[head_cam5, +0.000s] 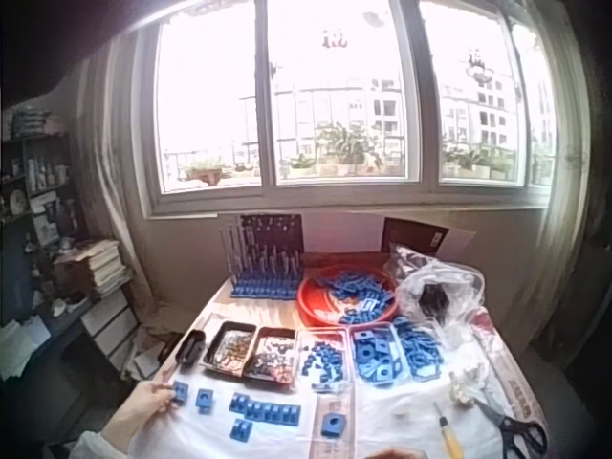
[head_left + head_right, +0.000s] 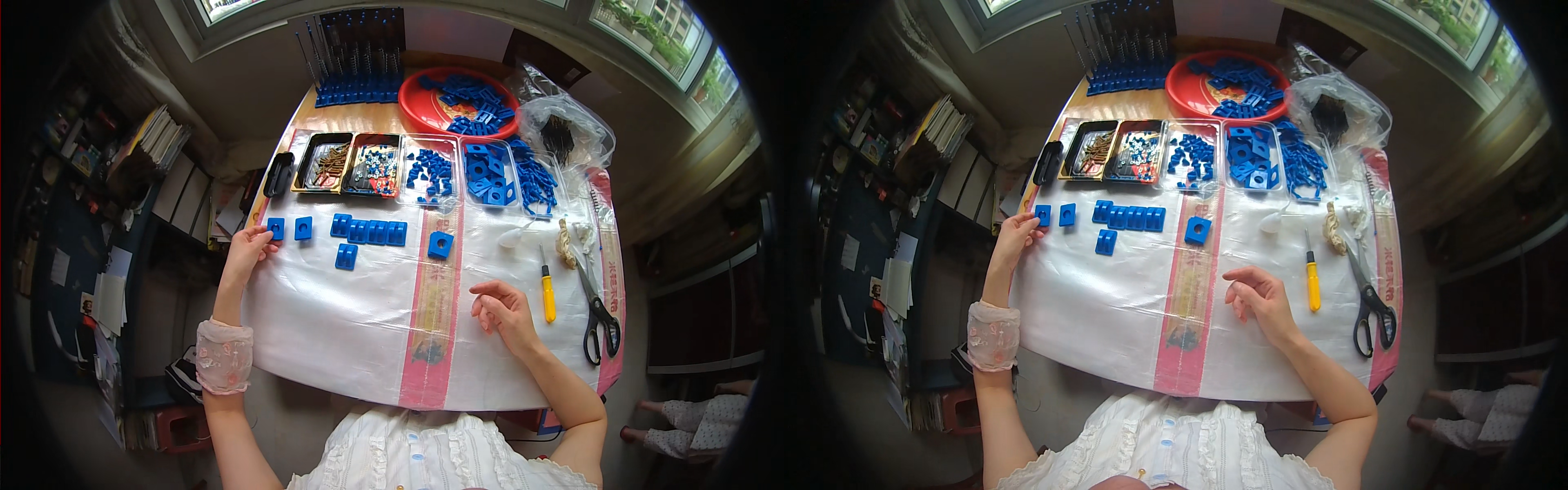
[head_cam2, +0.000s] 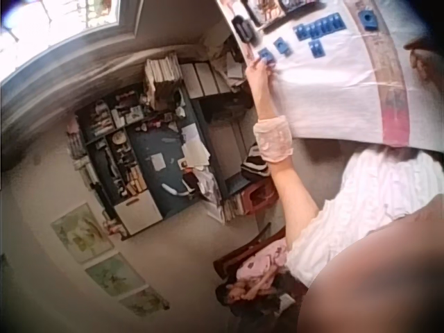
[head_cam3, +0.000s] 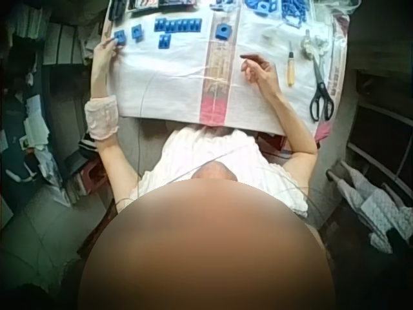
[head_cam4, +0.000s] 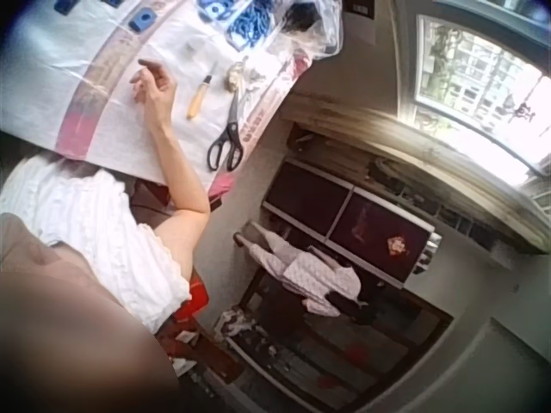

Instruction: Assembling blue plastic fixture parts by inserting pins and applying sealant.

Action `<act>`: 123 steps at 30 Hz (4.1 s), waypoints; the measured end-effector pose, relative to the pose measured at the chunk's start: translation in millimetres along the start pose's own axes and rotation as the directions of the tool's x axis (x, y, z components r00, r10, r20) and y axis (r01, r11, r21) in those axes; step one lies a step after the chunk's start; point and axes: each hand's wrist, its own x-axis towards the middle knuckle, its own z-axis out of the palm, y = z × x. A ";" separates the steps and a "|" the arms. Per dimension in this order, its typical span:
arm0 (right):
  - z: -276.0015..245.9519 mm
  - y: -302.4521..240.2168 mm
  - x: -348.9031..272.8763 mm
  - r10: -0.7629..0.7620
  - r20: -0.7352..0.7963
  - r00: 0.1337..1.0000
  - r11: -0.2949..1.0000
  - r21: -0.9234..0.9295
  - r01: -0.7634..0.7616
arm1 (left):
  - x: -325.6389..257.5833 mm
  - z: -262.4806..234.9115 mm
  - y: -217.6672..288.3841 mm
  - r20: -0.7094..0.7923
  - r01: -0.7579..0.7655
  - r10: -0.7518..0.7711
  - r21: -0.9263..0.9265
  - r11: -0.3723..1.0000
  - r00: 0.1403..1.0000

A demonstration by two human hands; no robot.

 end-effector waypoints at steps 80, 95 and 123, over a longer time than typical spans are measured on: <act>13.6 2.7 -8.4 -0.054 0.018 0.998 0.993 -0.109 0.056 | -155.7 245.9 36.1 0.702 -0.040 0.198 -0.235 0.971 0.684; 4.5 3.6 -4.6 -0.046 0.050 0.998 0.999 -0.023 0.047 | -147.8 247.1 33.4 0.710 0.190 0.093 -0.310 0.932 0.698; 9.4 4.8 -6.0 -0.068 0.047 0.997 0.995 -0.067 0.071 | -156.1 245.7 36.3 0.697 -0.049 0.204 -0.236 0.970 0.688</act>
